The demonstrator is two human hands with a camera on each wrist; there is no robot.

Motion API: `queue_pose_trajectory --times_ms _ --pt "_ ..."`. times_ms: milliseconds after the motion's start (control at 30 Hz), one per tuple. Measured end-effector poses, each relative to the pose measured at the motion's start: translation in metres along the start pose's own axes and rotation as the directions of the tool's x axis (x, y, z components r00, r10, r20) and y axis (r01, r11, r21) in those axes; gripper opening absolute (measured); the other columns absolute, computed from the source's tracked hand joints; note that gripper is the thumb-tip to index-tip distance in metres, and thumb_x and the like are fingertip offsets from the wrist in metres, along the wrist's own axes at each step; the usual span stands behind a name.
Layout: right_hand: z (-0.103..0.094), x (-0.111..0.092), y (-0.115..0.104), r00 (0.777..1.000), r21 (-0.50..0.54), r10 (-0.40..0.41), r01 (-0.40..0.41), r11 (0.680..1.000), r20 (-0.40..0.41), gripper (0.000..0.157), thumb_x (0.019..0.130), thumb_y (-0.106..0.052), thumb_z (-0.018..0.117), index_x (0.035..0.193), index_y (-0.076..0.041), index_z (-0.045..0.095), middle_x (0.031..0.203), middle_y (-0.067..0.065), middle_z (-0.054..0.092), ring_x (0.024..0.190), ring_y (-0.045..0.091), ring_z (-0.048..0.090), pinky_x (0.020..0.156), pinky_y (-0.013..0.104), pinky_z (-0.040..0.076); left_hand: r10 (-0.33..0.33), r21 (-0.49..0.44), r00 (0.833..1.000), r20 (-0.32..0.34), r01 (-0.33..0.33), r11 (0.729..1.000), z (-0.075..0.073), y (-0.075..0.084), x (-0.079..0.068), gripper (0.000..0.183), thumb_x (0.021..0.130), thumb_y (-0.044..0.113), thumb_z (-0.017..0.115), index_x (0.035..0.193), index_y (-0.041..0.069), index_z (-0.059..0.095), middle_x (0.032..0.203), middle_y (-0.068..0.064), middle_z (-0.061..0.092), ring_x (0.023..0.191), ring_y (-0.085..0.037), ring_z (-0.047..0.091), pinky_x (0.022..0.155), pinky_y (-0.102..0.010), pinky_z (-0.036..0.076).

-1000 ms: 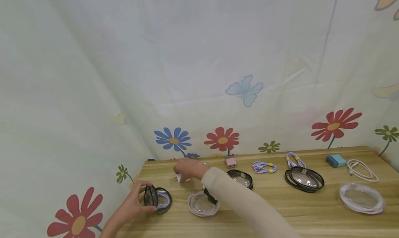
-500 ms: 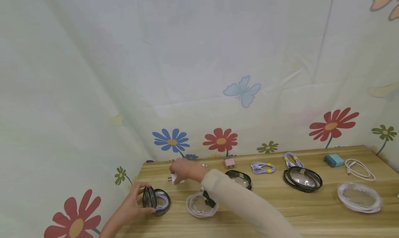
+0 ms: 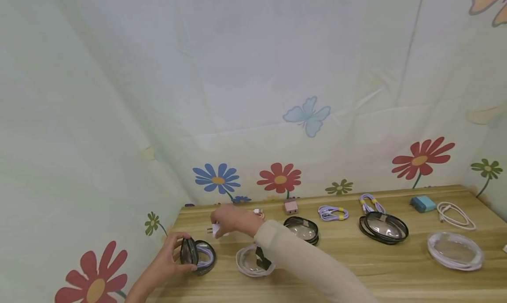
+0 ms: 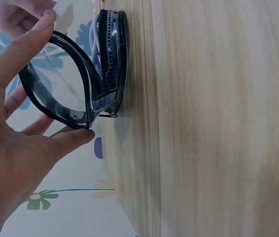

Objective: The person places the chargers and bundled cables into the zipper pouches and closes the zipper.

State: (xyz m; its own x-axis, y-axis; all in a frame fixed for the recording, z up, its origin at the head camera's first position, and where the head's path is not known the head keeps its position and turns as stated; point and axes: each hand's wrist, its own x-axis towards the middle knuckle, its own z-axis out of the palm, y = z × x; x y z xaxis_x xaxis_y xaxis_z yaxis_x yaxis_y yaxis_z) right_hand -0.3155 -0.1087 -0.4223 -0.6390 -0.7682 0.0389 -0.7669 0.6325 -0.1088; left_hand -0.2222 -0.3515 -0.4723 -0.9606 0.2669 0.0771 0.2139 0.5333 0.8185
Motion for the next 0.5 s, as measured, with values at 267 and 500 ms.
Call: queue_pose_trajectory --times_ms 267,500 --pt "0.008 0.001 -0.010 1.000 0.029 0.000 0.000 1.000 -0.009 0.024 0.083 -0.036 0.084 0.094 -0.016 0.075 0.084 -0.011 0.068 0.072 0.003 0.057 0.064 0.015 0.044 0.004 -0.009 1.000 -0.007 -0.004 1.000 -0.001 0.000 0.000 0.087 0.068 0.004 0.093 0.136 0.000 0.039 0.145 -0.022 0.034 0.138 -0.056 0.035 0.107 -0.069 0.034" --pt "0.009 -0.002 -0.021 0.998 0.075 0.058 -0.059 0.995 0.011 0.027 0.084 -0.040 0.083 0.088 -0.015 0.073 0.079 -0.011 0.064 0.069 0.004 0.053 0.063 0.018 0.044 0.013 -0.018 1.000 -0.011 -0.013 1.000 -0.001 -0.001 0.000 0.085 0.069 0.004 0.093 0.134 0.001 0.040 0.145 -0.023 0.032 0.137 -0.056 0.035 0.108 -0.069 0.034"
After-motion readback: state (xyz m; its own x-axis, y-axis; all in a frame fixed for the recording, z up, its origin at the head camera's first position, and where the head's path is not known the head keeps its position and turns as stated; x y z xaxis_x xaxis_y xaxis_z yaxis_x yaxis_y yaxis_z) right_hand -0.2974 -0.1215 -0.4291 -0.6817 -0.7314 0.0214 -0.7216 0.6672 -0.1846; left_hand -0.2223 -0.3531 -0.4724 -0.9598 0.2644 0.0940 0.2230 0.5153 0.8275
